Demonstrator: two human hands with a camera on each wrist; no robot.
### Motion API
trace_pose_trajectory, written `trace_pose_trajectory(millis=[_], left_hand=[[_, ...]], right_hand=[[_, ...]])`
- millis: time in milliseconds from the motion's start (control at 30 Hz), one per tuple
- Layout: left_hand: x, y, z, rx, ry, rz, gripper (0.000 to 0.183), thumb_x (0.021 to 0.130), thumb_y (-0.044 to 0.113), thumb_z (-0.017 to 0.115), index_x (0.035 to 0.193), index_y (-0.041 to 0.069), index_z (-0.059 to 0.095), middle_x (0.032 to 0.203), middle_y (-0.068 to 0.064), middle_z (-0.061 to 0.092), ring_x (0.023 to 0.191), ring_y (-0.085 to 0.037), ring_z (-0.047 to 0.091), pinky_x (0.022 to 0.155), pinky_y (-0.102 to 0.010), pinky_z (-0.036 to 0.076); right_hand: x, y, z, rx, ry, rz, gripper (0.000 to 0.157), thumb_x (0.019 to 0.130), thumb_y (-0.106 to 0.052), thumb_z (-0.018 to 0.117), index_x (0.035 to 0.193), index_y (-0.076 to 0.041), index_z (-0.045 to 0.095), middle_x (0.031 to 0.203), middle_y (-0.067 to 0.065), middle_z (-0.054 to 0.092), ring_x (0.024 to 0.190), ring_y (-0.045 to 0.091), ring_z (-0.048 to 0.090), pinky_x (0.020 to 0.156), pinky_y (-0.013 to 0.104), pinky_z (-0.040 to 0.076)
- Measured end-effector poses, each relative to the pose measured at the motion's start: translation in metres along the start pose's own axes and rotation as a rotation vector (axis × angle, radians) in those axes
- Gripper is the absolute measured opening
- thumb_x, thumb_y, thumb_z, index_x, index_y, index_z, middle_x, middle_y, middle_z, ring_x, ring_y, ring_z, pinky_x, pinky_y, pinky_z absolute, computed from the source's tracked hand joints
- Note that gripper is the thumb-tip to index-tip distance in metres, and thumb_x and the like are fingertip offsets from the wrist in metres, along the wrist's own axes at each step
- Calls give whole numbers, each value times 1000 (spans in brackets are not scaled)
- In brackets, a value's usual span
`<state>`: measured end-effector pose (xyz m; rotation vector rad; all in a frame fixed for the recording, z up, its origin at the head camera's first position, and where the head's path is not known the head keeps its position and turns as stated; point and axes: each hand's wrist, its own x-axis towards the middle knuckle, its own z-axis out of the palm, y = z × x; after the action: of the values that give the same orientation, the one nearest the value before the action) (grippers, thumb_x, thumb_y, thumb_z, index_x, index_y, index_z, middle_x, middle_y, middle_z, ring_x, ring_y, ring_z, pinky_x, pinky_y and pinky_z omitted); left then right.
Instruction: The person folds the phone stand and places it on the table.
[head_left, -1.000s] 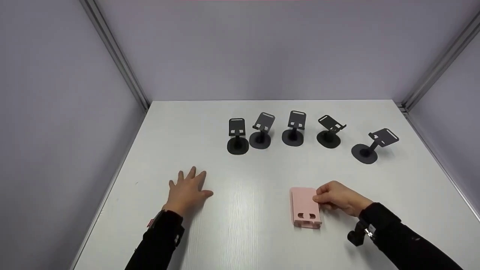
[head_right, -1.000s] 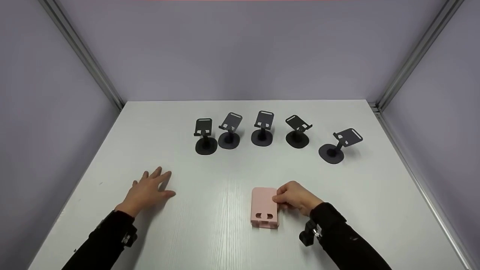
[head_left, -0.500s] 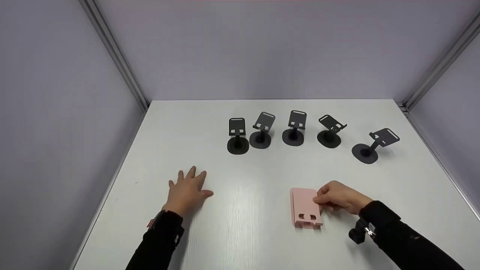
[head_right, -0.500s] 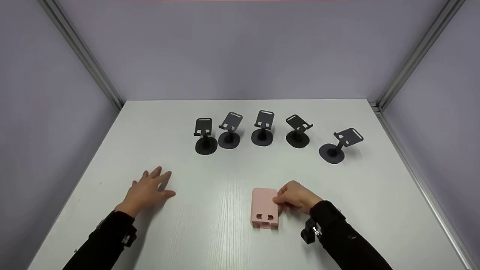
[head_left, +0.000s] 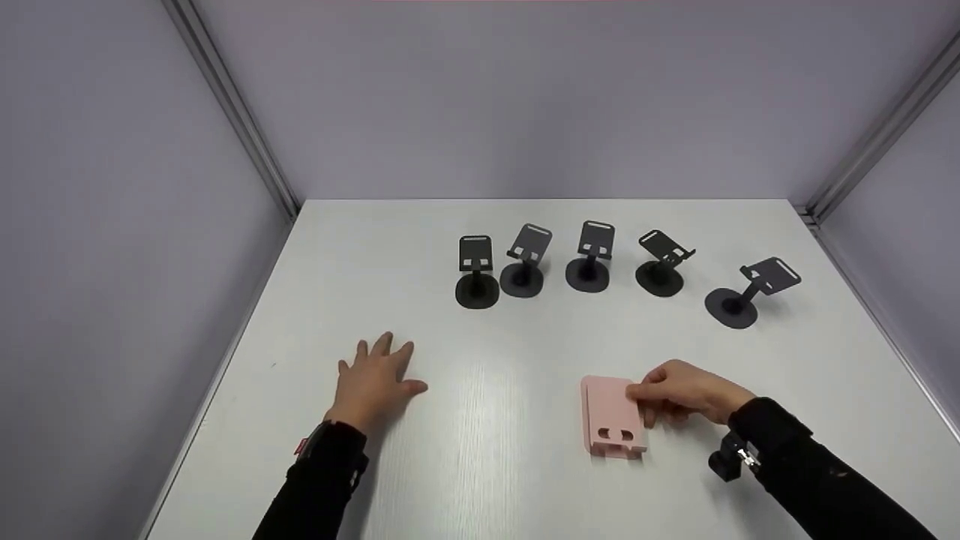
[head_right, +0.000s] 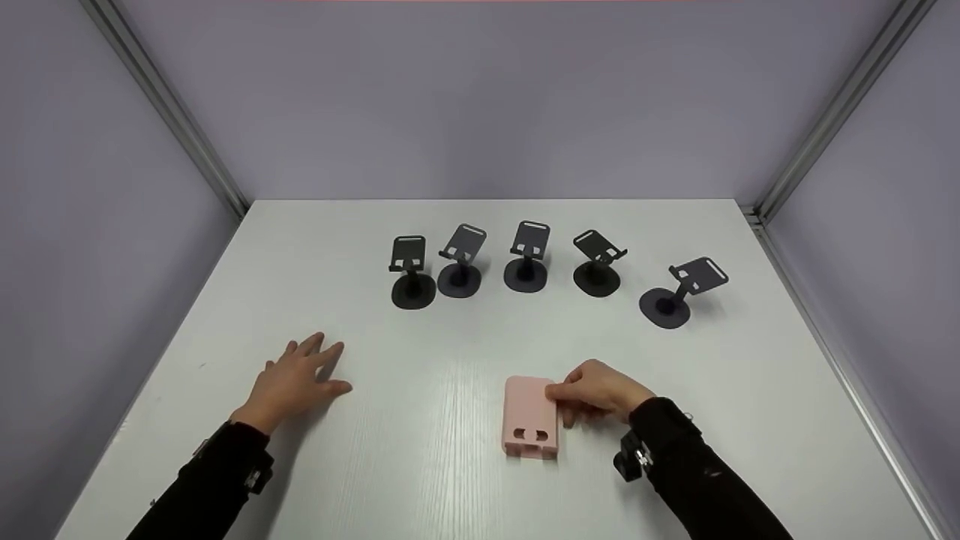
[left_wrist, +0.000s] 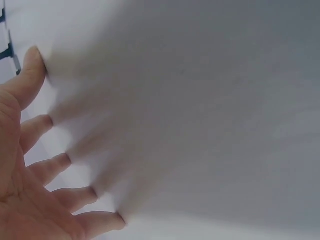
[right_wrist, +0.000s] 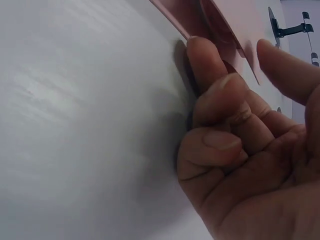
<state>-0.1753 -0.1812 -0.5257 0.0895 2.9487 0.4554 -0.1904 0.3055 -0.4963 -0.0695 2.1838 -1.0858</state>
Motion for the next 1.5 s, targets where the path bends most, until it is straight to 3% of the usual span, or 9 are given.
trace_pose_trajectory(millis=[333,700,967,1233,1500], left_hand=[[1,-4,1,18,12,2,79,86,59,73,152,21,52,162,-19,35,146,-57,27,105,-82,25],[1,-2,-1,27,21,1,79,85,61,73,151,22,53,162,-18,36,146,-56,28,105,-81,27],[2,-2,0,25,21,-9,79,84,60,74,151,22,53,162,-16,37,146,-55,29,106,-81,27],[1,0,-2,33,22,-15,79,84,60,75,150,22,54,161,-17,38,146,-54,31,106,-80,29],[0,1,-1,33,31,-10,78,85,60,75,150,23,54,162,-17,37,146,-54,31,106,-80,28]], right_hand=[[-1,-8,-24,-97,156,-62,36,101,-31,64,101,4,68,75,8,72,62,15,58,52,24,41],[6,-15,-49,-301,410,-125,29,100,-23,62,106,4,68,70,3,68,67,16,61,63,31,46],[10,-26,-69,-482,599,-212,27,101,-22,59,110,3,67,82,13,71,74,26,63,66,37,45],[15,-31,-87,-547,773,-309,24,99,-13,60,112,7,65,89,22,66,81,36,60,71,50,46],[19,-28,-98,-601,872,-348,32,98,-6,63,127,7,57,118,31,52,108,50,46,89,62,42]])
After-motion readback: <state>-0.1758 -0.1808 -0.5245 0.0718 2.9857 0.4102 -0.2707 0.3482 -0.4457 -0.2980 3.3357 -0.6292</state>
